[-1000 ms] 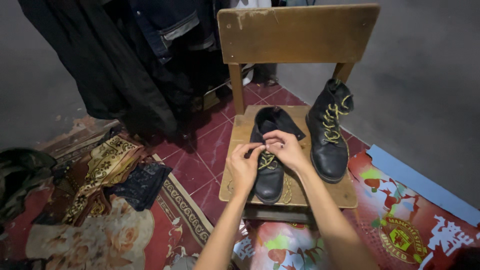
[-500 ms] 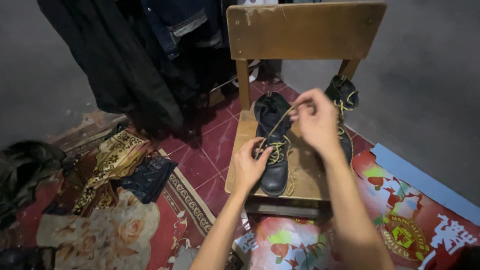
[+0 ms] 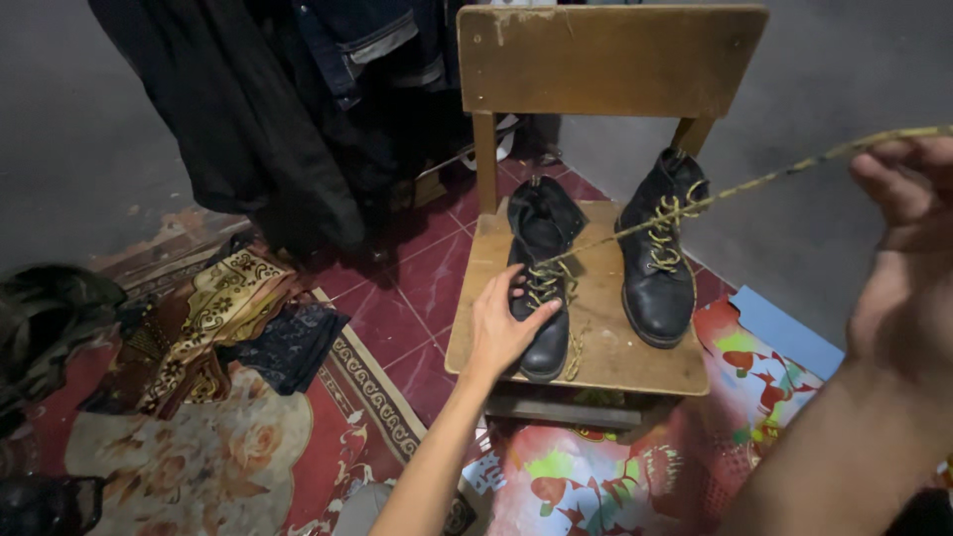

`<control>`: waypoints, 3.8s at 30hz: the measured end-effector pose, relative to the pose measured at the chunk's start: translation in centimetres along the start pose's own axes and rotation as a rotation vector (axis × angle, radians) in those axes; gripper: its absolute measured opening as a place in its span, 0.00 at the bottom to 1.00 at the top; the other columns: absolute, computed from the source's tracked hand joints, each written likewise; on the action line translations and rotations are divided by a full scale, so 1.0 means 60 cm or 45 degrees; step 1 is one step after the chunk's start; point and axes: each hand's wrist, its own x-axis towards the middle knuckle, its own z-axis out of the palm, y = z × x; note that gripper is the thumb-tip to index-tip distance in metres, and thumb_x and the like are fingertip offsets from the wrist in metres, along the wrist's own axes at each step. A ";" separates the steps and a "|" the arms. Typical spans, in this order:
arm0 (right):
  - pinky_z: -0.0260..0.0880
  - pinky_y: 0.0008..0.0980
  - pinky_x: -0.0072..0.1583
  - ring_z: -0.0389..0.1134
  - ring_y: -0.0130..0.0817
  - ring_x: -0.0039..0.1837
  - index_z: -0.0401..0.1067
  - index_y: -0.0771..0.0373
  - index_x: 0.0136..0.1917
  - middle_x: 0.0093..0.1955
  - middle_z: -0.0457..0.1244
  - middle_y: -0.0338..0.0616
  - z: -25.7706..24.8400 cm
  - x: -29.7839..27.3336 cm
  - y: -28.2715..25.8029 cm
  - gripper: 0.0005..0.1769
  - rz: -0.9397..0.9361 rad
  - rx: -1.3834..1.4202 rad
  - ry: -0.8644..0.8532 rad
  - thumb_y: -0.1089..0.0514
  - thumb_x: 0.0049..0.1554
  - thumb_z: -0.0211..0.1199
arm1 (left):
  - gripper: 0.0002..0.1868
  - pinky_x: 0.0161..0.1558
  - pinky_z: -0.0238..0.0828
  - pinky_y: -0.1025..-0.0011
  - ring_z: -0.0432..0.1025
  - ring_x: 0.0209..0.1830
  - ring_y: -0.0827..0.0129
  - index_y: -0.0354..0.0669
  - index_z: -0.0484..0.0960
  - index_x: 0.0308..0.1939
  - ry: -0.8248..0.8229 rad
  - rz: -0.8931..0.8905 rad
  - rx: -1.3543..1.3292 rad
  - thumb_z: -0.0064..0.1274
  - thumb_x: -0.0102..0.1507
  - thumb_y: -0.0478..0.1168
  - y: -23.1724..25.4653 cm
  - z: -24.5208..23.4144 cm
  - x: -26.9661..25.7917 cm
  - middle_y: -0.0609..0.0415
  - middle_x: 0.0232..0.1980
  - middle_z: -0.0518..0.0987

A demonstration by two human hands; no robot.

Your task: The person unlaces a pair of black boots with yellow laces placed on a wooden chair, then relaces both boots. The person removes the laces from each boot, threads them back through the eyelets, and ties them off.

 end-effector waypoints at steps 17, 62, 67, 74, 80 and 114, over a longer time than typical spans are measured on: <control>0.77 0.30 0.57 0.71 0.30 0.52 0.69 0.70 0.49 0.53 0.66 0.48 0.185 -0.045 -0.143 0.09 0.026 -0.495 -0.551 0.80 0.60 0.58 | 0.22 0.43 0.74 0.52 0.77 0.44 0.40 0.32 0.76 0.46 -0.245 -0.004 0.497 0.65 0.57 0.43 0.059 0.053 0.117 0.36 0.43 0.82; 0.75 0.35 0.46 0.74 0.42 0.42 0.82 0.63 0.44 0.40 0.69 0.51 0.165 -0.114 0.357 0.07 0.112 -1.105 -0.390 0.65 0.49 0.70 | 0.13 0.26 0.64 0.82 0.71 0.29 0.83 0.34 0.86 0.45 -0.014 -0.700 -0.855 0.62 0.63 0.41 -0.121 0.090 0.052 0.59 0.35 0.83; 0.74 0.37 0.47 0.73 0.44 0.42 0.82 0.63 0.43 0.41 0.69 0.53 0.156 -0.107 0.350 0.06 0.098 -1.159 -0.530 0.64 0.49 0.71 | 0.14 0.25 0.67 0.81 0.71 0.27 0.85 0.33 0.86 0.45 0.039 -0.727 -0.752 0.63 0.62 0.41 -0.115 0.088 0.052 0.61 0.34 0.83; 0.75 0.34 0.46 0.75 0.40 0.41 0.81 0.65 0.43 0.40 0.70 0.51 0.165 -0.113 0.363 0.07 0.140 -1.135 -0.384 0.65 0.48 0.71 | 0.13 0.30 0.65 0.83 0.67 0.28 0.86 0.32 0.87 0.44 0.119 -0.512 -0.485 0.65 0.62 0.40 -0.108 0.089 0.043 0.60 0.31 0.82; 0.75 0.34 0.45 0.76 0.38 0.41 0.81 0.65 0.43 0.41 0.71 0.51 0.166 -0.108 0.353 0.07 0.202 -1.098 -0.381 0.65 0.49 0.71 | 0.13 0.28 0.70 0.80 0.72 0.28 0.84 0.39 0.87 0.47 0.065 -0.720 -0.709 0.55 0.66 0.43 -0.112 0.089 0.045 0.66 0.33 0.83; 0.71 0.32 0.36 0.72 0.27 0.34 0.74 0.64 0.54 0.37 0.68 0.40 0.142 -0.081 0.359 0.19 0.688 -0.691 -0.221 0.54 0.52 0.71 | 0.09 0.43 0.78 0.70 0.79 0.50 0.65 0.40 0.77 0.48 0.040 -0.580 -1.453 0.47 0.71 0.42 0.113 -0.153 0.126 0.52 0.48 0.81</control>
